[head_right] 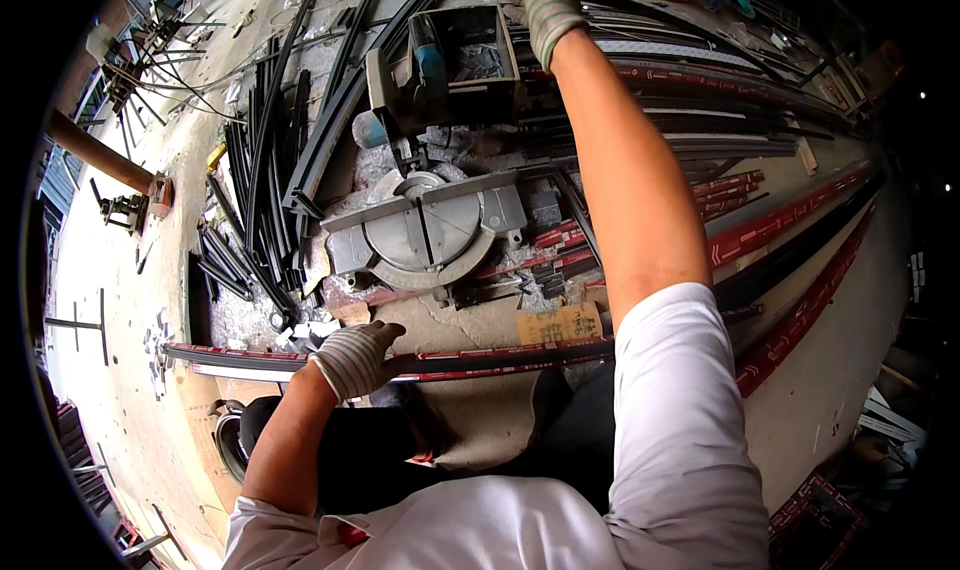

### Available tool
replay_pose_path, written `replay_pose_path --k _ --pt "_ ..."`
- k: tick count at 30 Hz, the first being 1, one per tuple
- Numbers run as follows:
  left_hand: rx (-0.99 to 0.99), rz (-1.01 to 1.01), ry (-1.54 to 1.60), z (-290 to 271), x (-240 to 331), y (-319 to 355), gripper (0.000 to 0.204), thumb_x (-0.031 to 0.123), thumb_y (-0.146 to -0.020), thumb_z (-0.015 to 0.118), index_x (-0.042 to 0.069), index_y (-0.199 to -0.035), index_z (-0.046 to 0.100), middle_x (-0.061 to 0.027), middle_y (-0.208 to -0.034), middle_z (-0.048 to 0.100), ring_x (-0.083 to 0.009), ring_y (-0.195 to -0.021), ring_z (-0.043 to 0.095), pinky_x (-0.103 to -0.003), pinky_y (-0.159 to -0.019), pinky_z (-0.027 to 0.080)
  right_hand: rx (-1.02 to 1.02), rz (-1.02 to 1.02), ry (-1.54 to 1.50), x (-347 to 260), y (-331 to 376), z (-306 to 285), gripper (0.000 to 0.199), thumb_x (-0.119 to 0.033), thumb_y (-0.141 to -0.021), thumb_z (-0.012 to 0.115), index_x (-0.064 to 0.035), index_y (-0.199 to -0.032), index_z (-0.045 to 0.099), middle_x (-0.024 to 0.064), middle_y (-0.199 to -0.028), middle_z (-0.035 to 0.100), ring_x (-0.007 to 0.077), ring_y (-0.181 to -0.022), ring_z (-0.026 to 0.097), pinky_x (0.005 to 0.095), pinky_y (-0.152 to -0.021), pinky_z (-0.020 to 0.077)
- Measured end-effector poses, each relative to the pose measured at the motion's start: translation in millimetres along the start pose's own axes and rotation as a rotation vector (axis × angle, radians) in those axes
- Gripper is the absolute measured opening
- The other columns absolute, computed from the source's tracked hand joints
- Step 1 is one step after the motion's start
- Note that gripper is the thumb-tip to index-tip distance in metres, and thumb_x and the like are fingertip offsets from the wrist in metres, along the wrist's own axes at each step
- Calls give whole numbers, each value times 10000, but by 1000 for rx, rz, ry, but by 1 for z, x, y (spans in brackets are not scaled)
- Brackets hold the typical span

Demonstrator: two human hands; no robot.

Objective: The person walks through a workshop, picks up long metal profiles, and sits on the floor to inspect and measure them with a tape measure. The person handles the profiles one by one, checking their length and condition before placing them back.

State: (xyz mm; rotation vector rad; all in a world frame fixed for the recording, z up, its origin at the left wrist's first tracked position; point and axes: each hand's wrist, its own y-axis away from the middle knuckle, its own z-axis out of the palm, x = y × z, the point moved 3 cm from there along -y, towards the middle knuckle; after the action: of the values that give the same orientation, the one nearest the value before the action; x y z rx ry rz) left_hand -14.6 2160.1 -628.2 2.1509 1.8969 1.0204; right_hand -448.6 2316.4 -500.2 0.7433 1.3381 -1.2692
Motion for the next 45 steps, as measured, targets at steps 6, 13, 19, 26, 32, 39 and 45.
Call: replay_pose_path --k 6,13,19,26,32,39,45 --pt "21 10 -9 -3 5 3 571 412 -928 654 -39 -1272 593 -248 -1035 696 -411 -947 676 -467 -817 537 406 289 61 122 158 -59 286 -313 -982 657 -49 -1092 655 72 -925 735 146 -742 698 259 -615 573" --pt "203 91 112 -10 -6 6 512 341 -928 685 -23 -1277 593 -240 -1098 687 -382 -939 675 -418 -816 554 26 601 869 289 385 -97 247 -274 -928 591 -45 -960 677 172 -896 702 275 -857 672 357 -783 511" --pt "322 -31 190 -27 -26 30 491 273 -954 692 71 -1380 554 -156 -1051 706 -222 -851 672 -343 -751 558 -830 563 1204 270 476 -40 498 -492 -941 539 -85 -1207 645 231 -1236 643 407 -1167 596 452 -1028 462" --pt "375 -10 159 -14 -42 42 437 247 -960 687 86 -1356 592 -94 -953 701 -171 -828 630 -318 -734 553 -1141 555 1161 245 487 -9 609 -538 -924 584 -111 -1358 578 219 -1315 610 388 -1231 569 432 -1065 436" --pt "305 -110 386 -24 -32 47 449 304 -958 687 74 -1334 599 -145 -960 710 -217 -828 681 -325 -741 564 -1304 606 1119 259 491 -15 632 -488 -918 627 -69 -1383 537 238 -1331 596 393 -1244 561 426 -1066 436" --pt "339 32 364 -29 -45 44 522 426 -947 637 -62 -1130 628 -274 -1019 700 -404 -958 690 -437 -825 549 -1289 664 1216 244 484 -2 652 -500 -867 666 -33 -1317 603 249 -1206 669 394 -1164 624 419 -1012 480" --pt "381 64 247 -21 -58 40 461 397 -925 659 -16 -1129 648 -235 -942 704 -355 -879 700 -412 -791 551 -1215 678 1361 238 468 2 643 -508 -861 668 -76 -1334 604 257 -1220 659 404 -1160 620 433 -1019 477"
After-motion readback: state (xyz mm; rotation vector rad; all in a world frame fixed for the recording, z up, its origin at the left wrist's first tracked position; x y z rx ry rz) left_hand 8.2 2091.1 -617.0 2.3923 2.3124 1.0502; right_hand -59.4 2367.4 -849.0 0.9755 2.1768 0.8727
